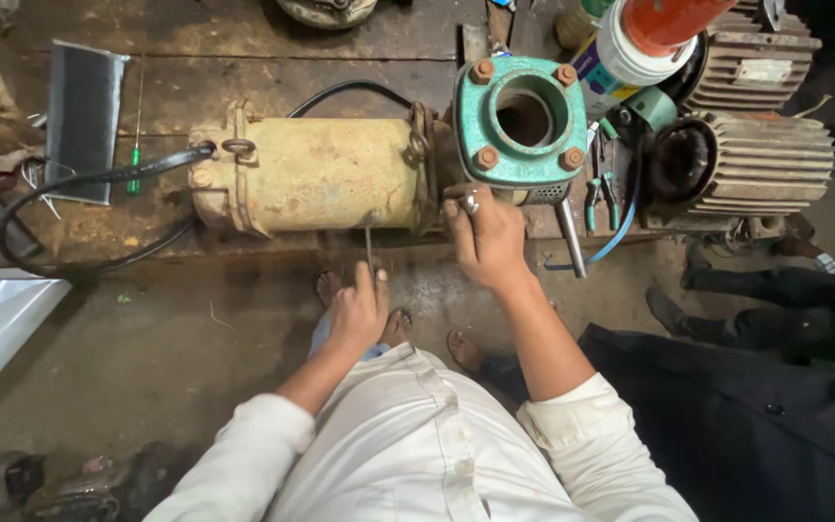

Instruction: The person uses a wrench to loosen and tighten bolts on a cylindrical motor assembly on a workbench. They repeatedly adjust the bolts and reposition the motor while other people work nearby.

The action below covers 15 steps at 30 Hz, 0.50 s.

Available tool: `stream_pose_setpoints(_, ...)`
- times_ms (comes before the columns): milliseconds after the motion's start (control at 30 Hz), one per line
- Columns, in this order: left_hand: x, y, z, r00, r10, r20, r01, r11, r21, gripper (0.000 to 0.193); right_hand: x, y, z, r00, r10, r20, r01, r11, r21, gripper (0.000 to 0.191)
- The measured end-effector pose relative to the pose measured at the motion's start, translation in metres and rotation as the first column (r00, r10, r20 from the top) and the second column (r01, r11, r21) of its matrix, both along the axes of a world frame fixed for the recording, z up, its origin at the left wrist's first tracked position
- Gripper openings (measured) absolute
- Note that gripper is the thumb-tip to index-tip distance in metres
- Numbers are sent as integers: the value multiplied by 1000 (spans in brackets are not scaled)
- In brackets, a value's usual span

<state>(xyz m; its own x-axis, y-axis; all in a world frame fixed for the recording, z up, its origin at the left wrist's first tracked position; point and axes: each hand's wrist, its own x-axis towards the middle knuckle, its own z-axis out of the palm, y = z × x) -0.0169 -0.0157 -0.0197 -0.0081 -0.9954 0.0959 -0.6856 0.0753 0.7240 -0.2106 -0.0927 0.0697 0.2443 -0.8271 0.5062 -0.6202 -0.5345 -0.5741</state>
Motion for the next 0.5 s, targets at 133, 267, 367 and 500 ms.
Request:
stream_pose_setpoints(133, -4, 10, 44, 995, -95, 7, 93, 986, 137, 33, -1, 3, 5, 1000, 2, 5, -2, 1000, 6, 10)
stream_pose_setpoints(267, -13, 8, 85, 976, -161, 149, 123, 963, 240, 32, -2, 2, 7, 1000, -13, 6, 13, 1000, 24, 11)
stream_pose_setpoints(367, -8, 9, 106, 952, -235, 197, 165, 933, 319, 36, -4, 2, 8, 1000, -5, 7, 5, 1000, 11, 11)
stream_pose_setpoints(500, 1, 11, 125, 926, -305, 223, 201, 898, 390, 39, -4, 4, 11, 1000, 19, 10, -18, 1000, -20, 9)
